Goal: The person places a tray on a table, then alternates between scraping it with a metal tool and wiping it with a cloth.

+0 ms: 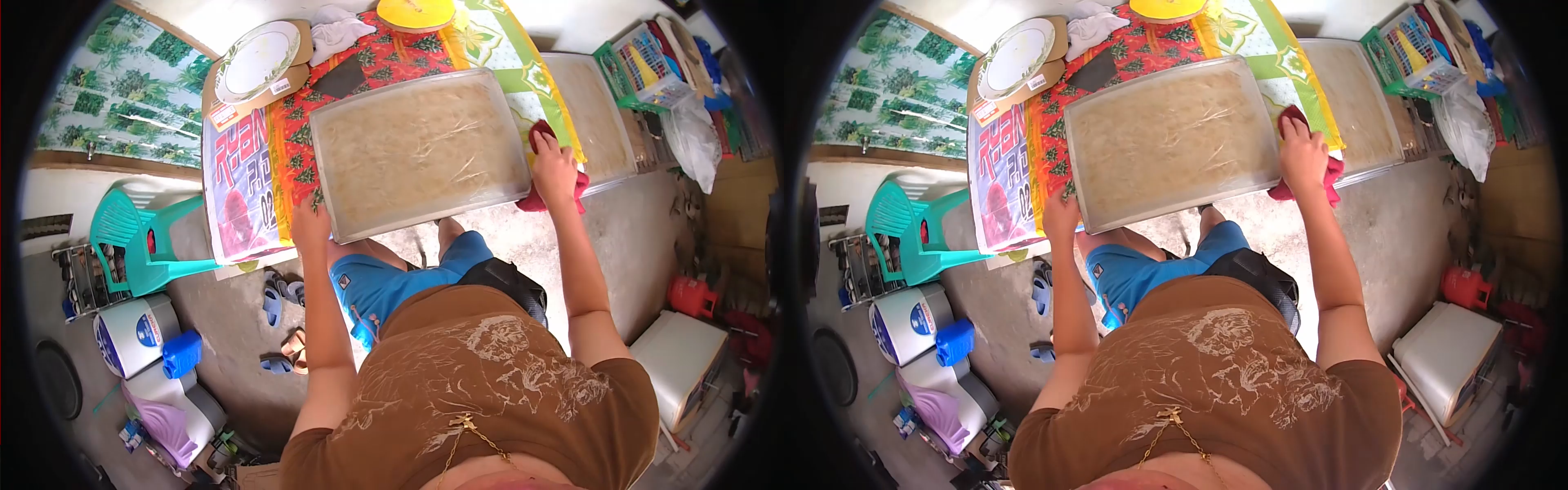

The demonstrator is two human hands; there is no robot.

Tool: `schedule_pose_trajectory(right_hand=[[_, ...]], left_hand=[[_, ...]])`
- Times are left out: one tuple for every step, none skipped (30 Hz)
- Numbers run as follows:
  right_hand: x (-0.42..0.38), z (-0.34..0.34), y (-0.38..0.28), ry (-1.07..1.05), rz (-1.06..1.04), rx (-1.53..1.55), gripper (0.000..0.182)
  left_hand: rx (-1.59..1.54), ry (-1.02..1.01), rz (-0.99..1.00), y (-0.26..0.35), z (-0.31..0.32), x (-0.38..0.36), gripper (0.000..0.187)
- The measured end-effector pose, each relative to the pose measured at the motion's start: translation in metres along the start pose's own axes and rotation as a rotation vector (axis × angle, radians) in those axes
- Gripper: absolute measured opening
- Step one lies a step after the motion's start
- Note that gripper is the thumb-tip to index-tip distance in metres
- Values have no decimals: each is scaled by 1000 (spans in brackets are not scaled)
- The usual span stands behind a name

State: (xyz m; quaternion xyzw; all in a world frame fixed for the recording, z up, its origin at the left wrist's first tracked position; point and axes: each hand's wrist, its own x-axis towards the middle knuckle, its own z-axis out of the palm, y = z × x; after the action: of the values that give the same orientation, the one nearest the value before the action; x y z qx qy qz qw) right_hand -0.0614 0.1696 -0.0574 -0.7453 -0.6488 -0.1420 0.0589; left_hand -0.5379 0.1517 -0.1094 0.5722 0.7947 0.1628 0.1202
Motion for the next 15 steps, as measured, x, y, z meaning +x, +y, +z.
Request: schedule_pose_trajectory(right_hand=[[9,1,-11,11,-35,19,39],[19,4,-22,23,-69,39,39],[30,6,-32,34,-102,58,40],[39,9,-43,-41,-92,95,43],[48,21,-48,23,-121,127,45],[54,40,-54,87,-148,160,47],[59,56,-60,153,-174,192,48],[61,72,-64,73,-145,191,50],[58,81,-70,19,-101,182,50],[55,87,-76,6,-88,116,50],[53,92,-79,-7,-76,48,50],[55,93,-79,-8,-72,61,50],[55,94,-80,-14,-67,75,50],[54,94,-80,-23,-58,88,51],[54,93,-80,-33,-58,91,51]], left_hand=[[-30,66,39,13,-4,16,36],[-33,53,87,31,-10,33,36],[-36,39,135,48,-11,50,36],[-3,80,186,59,-4,66,37],[31,121,236,70,3,81,38],[54,87,236,82,10,100,41],[76,53,237,93,16,119,44],[88,51,255,102,21,136,48],[100,47,272,109,27,152,51],[110,43,289,116,32,168,54],[167,65,319,123,37,183,59],[225,84,348,128,42,198,64],[285,99,377,133,46,209,69],[354,90,386,138,50,219,75],[424,81,396,146,52,228,80]])
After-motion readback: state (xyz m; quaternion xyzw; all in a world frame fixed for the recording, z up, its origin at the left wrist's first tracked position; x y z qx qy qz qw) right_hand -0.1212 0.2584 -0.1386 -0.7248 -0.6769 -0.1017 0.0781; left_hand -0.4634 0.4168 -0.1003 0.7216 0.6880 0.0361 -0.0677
